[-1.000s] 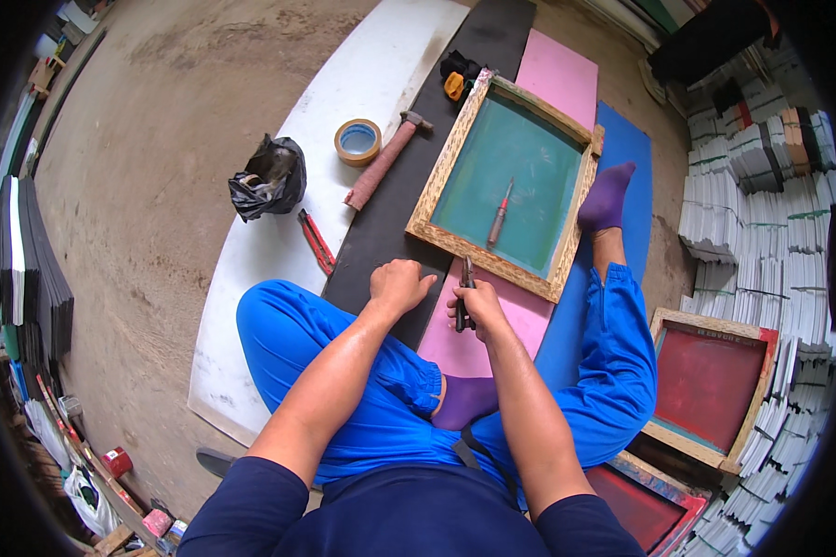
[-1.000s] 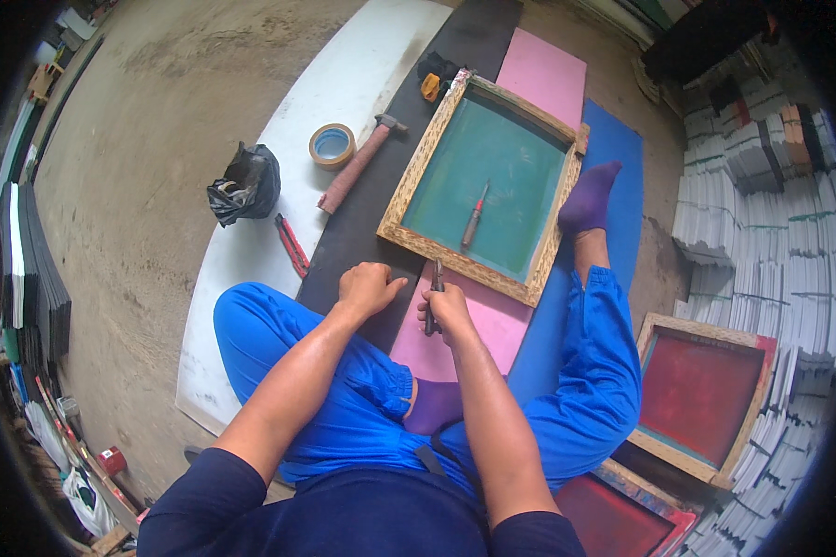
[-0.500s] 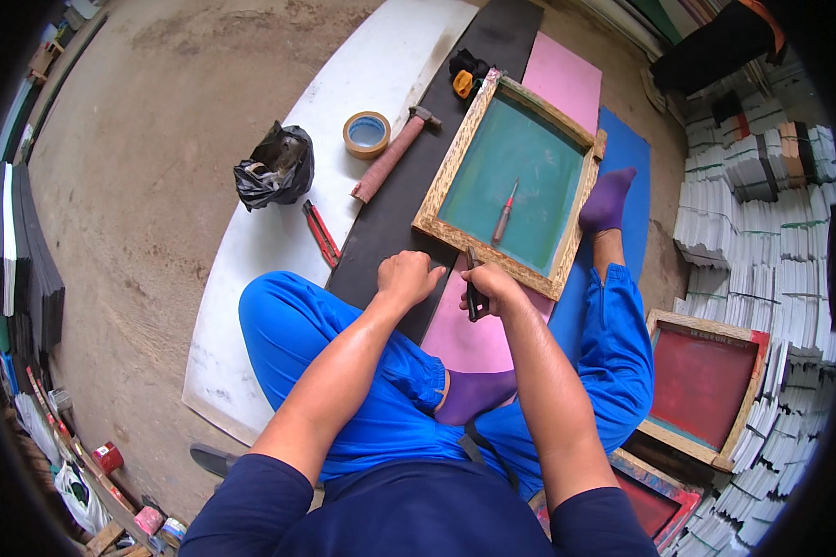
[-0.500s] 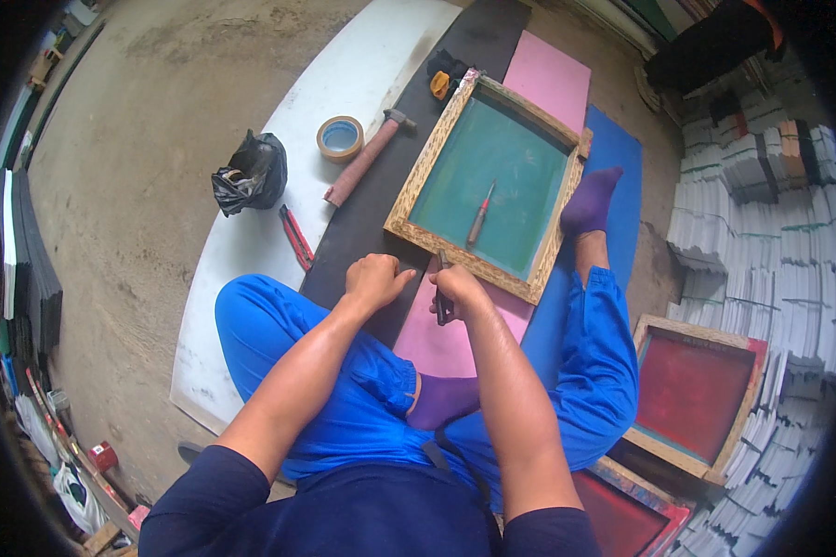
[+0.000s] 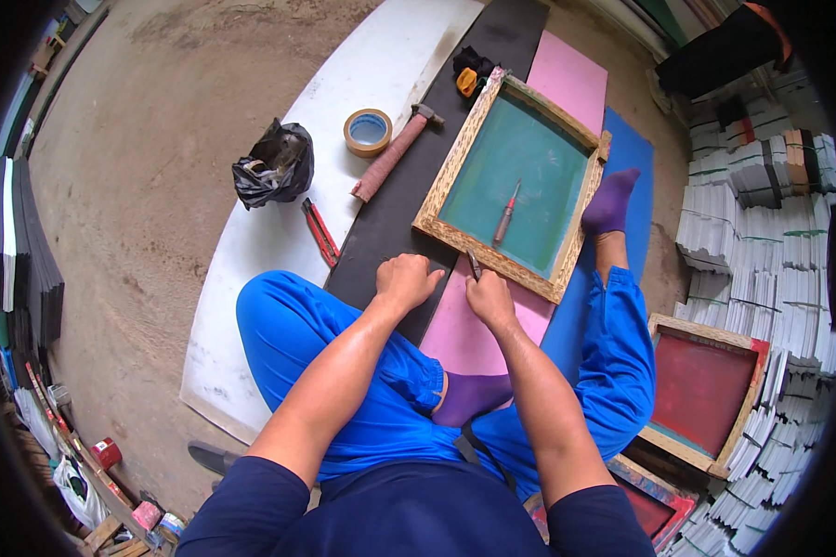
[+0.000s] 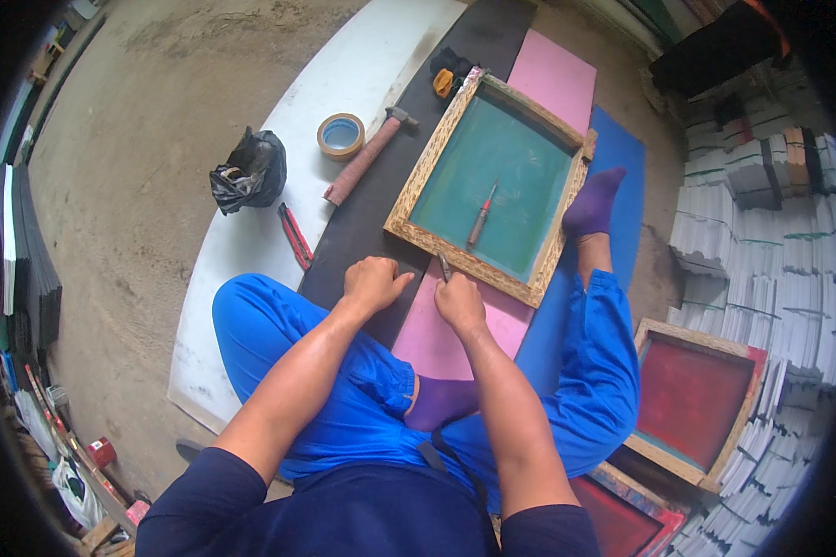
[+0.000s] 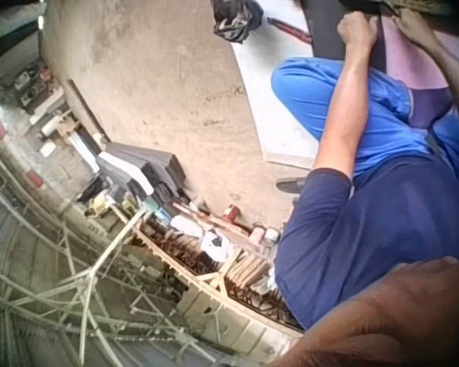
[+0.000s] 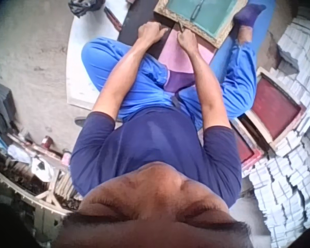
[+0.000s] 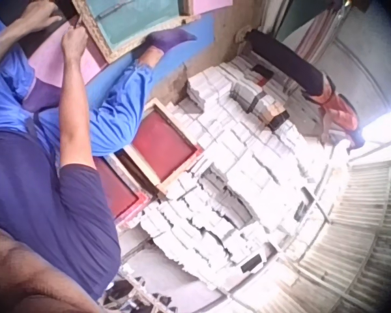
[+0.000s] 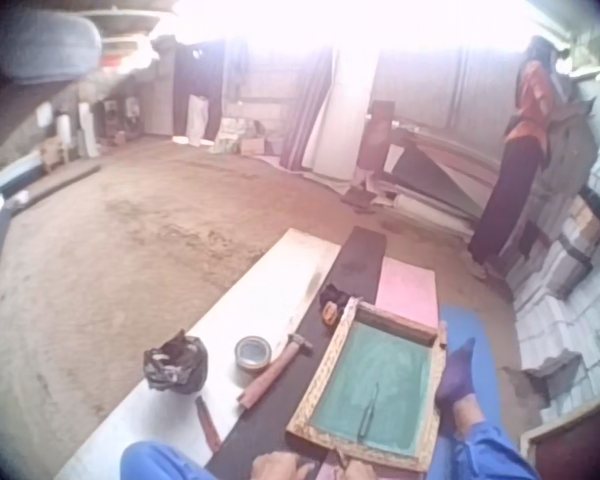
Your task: The person sits on the floor and uses a utility knife to trim the edges of a black strip of material placed on a pink sheet. They repeatedly cut and adjust the strip while working on a wooden frame with a green surface.
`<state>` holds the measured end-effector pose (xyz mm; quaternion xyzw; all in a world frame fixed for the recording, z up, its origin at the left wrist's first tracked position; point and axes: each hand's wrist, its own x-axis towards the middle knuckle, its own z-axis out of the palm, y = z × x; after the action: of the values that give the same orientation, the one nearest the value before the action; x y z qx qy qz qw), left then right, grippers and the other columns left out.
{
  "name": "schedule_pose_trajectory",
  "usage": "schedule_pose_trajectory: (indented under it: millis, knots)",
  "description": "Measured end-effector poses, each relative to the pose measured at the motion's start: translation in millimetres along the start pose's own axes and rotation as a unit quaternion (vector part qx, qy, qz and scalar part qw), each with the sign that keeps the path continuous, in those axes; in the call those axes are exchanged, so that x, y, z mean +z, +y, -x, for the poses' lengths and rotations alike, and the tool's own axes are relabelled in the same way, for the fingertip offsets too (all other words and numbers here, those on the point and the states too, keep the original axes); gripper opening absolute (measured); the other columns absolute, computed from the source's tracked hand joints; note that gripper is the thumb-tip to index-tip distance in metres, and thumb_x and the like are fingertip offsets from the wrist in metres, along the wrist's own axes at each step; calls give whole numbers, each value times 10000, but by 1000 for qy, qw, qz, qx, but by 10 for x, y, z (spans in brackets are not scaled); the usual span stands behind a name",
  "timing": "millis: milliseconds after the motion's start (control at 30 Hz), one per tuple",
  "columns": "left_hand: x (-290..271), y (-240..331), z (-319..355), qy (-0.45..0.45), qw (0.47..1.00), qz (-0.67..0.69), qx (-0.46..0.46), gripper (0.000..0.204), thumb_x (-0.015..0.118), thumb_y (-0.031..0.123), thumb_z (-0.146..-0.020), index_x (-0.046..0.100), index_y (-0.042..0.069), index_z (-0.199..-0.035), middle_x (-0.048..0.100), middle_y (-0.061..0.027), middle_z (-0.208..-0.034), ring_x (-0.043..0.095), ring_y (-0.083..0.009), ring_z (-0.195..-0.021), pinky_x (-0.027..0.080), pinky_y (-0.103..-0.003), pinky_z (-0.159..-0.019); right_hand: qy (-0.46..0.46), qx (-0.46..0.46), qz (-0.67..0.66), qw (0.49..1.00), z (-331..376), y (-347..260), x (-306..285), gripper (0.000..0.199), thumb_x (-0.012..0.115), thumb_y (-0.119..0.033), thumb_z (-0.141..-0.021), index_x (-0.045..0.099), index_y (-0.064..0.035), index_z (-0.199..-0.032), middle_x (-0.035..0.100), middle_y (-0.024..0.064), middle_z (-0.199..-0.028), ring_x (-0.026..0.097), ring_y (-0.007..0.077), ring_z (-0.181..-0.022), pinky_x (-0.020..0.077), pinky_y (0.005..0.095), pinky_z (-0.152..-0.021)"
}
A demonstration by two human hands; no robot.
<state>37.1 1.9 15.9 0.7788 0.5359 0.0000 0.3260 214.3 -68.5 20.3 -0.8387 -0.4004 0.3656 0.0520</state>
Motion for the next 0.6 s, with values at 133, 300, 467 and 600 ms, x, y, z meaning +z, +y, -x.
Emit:
schedule_pose_trajectory:
  millis: [133,300,467,600]
  knots:
    - [-17,27,-18,-18,1000,-6,-4,397,710,465,-890,782,76,-865,749,-185,-849,744,-360,-842,590,-472,-752,43,-10,32,999,52,-3,77,352,560,-277,-944,664,49,-1031,695,342,-990,675,508,-994,520,585,-911]
    - [61,17,-38,-3,1000,10,-19,437,706,503,-879,774,77,-809,740,-153,-772,739,-336,-785,576,-470,-717,61,-16,11,998,-11,92,226,345,564,-286,-938,661,31,-1030,702,327,-971,682,505,-958,527,587,-892]
    - [94,-26,-39,-16,997,61,-45,445,729,503,-862,761,68,-772,725,-148,-717,734,-331,-746,566,-463,-692,53,-62,-48,995,-93,226,188,357,582,-331,-937,682,10,-957,699,328,-922,670,507,-974,510,596,-892]
    - [112,-8,-68,-19,995,91,-41,462,734,499,-861,748,51,-749,716,-143,-689,725,-326,-708,553,-455,-665,47,-114,-122,985,-282,525,229,345,612,-321,-956,657,3,-848,705,227,-761,718,369,-742,555,500,-704]
